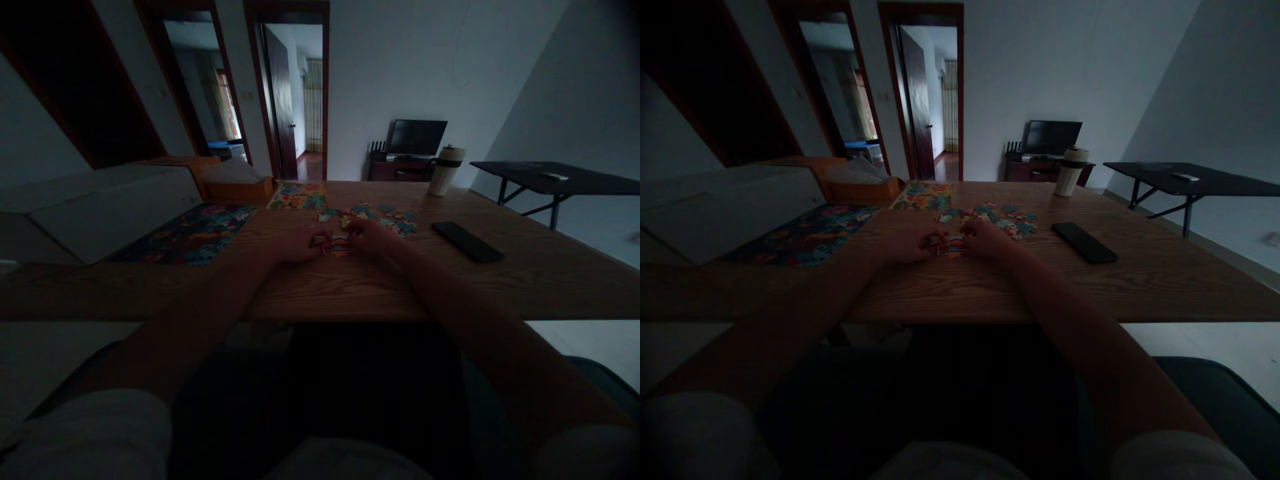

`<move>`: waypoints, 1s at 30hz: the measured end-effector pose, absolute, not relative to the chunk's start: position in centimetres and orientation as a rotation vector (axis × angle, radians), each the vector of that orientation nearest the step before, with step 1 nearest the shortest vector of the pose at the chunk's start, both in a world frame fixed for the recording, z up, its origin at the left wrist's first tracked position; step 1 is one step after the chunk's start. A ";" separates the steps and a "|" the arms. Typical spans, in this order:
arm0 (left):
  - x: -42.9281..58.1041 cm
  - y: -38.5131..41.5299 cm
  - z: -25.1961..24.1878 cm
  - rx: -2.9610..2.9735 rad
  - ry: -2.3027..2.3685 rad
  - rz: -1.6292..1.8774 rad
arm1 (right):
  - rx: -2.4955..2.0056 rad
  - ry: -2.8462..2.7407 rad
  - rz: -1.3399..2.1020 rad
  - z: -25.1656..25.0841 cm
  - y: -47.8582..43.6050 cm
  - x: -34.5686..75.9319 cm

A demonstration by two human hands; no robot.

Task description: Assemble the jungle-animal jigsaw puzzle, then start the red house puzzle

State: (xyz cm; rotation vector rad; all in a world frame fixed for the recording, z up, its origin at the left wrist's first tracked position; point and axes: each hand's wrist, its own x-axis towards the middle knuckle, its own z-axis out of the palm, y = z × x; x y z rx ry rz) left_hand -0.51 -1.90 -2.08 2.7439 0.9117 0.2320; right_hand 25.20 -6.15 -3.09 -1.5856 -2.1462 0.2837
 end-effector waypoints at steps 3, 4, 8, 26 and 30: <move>-0.2 -2.1 -2.2 2.757 1.056 0.364 | -1.555 -2.166 0.268 -3.3 -6.0 25.3; -0.1 -2.2 -2.2 2.754 1.105 0.382 | -1.545 -2.173 0.275 -3.4 -5.9 25.4; 0.2 -2.5 -2.0 2.746 1.068 0.247 | -1.543 -2.198 0.314 -3.7 -5.4 25.6; -0.3 -2.6 -1.6 2.647 1.009 0.201 | -1.387 -2.412 0.560 -3.4 -5.4 26.4; -0.4 -2.7 -1.5 2.617 0.946 0.214 | -1.403 -2.420 0.554 -3.5 -5.2 26.6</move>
